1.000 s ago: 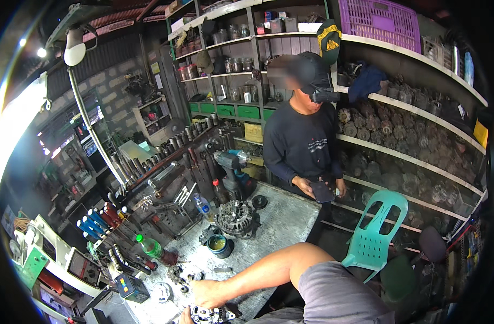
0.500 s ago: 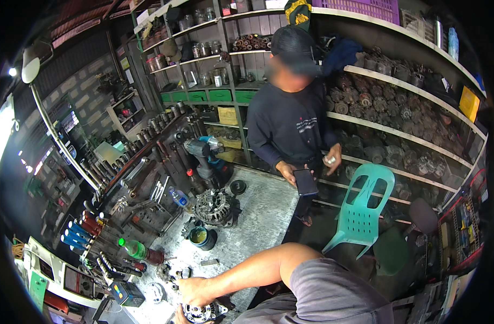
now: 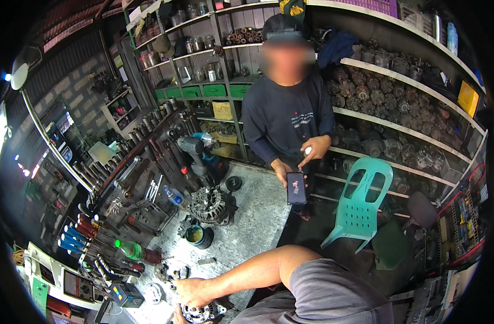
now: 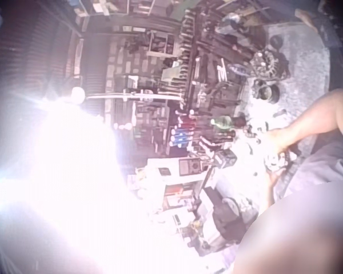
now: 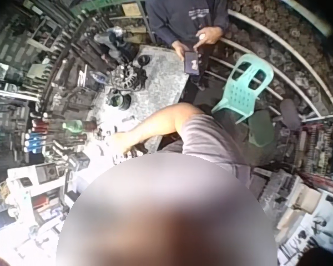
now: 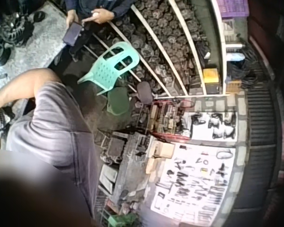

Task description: The person holds a circular metal mechanical part on a workbench and uses a small tool to adjust or clean its surface. The person rotates the part and continues working on different areas while another person briefly walks by in the background.

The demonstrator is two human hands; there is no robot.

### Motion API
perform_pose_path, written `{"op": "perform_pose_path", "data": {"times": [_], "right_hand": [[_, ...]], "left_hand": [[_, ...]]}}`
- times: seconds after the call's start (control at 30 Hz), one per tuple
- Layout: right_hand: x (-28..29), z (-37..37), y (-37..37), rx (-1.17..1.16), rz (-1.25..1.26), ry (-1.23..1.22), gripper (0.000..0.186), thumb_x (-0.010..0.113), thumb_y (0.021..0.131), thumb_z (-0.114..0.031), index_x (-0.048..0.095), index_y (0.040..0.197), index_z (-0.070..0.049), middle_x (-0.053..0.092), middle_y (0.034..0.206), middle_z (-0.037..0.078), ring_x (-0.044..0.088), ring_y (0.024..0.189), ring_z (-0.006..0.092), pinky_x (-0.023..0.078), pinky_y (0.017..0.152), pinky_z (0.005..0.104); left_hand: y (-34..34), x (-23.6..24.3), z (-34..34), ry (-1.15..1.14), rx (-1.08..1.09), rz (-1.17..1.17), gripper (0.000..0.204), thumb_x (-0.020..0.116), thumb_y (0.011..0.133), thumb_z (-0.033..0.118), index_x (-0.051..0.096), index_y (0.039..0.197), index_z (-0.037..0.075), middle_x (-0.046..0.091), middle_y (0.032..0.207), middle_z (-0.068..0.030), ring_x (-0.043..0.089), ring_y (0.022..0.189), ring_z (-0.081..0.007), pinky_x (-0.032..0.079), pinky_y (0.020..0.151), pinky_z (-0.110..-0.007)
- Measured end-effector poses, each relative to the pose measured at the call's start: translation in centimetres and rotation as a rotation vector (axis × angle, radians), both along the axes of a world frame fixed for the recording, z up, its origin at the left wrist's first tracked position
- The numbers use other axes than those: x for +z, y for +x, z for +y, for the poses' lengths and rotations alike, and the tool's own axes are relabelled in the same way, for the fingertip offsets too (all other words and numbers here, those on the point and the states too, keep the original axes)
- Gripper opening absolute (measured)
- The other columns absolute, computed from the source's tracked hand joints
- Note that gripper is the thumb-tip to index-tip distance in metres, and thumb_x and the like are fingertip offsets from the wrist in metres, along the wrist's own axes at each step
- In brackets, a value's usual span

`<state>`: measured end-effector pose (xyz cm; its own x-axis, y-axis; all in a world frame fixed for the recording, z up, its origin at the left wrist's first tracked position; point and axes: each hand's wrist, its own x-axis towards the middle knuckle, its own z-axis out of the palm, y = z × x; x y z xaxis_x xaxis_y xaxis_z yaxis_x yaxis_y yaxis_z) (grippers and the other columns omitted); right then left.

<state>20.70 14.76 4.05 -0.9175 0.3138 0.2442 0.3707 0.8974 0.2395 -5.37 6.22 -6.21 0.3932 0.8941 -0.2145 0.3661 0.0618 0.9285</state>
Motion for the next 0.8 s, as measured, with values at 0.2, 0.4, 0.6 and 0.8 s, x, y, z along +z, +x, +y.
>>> {"op": "perform_pose_path", "data": {"times": [0.2, 0.4, 0.6, 0.8], "right_hand": [[-0.3, 0.2, -0.2, -0.013, 0.022, 0.015, 0.025, 0.07, 0.094, -0.036, 0.088, 0.083, -0.023, 0.083, 0.084, -0.001, 0.071, 0.076, 0.0229, 0.045, 0.088, 0.0524], [-0.2, 1.4, -0.3, -0.012, -0.014, -0.124, 0.025, 0.07, 0.095, -0.038, 0.087, 0.085, -0.023, 0.082, 0.082, 0.0, 0.073, 0.078, 0.0238, 0.046, 0.088, 0.0517], [1.2, 1.3, 0.0, 0.035, -0.074, -0.115, 0.025, 0.07, 0.097, -0.038, 0.086, 0.086, -0.023, 0.081, 0.082, 0.001, 0.074, 0.079, 0.0243, 0.047, 0.079, 0.0521], [2.0, 1.4, 1.0, 0.152, -0.09, -0.047, 0.017, 0.074, 0.091, -0.032, 0.084, 0.08, -0.025, 0.081, 0.08, -0.002, 0.072, 0.071, 0.0217, 0.048, 0.073, 0.0527]], "left_hand": [[0.2, 0.1, 0.0, -0.005, -0.003, 0.003, 0.109, 0.084, 0.1, 0.037, 0.022, 0.185, 0.008, 0.044, 0.184, -0.0168, 0.046, 0.167, -0.0355, 0.045, 0.136, -0.057], [0.2, 0.0, 0.0, -0.009, -0.005, -0.004, 0.102, 0.079, 0.105, 0.037, 0.023, 0.185, 0.01, 0.041, 0.185, -0.0159, 0.044, 0.168, -0.0359, 0.045, 0.136, -0.059], [0.2, -0.6, -0.2, -0.007, 0.003, -0.033, 0.095, 0.073, 0.109, 0.037, 0.023, 0.186, 0.011, 0.039, 0.187, -0.0151, 0.042, 0.169, -0.0363, 0.045, 0.135, -0.061], [0.1, -1.3, -0.1, -0.002, -0.006, -0.057, 0.088, 0.068, 0.113, 0.036, 0.024, 0.186, 0.013, 0.037, 0.188, -0.0143, 0.041, 0.17, -0.0366, 0.046, 0.135, -0.063]]}}
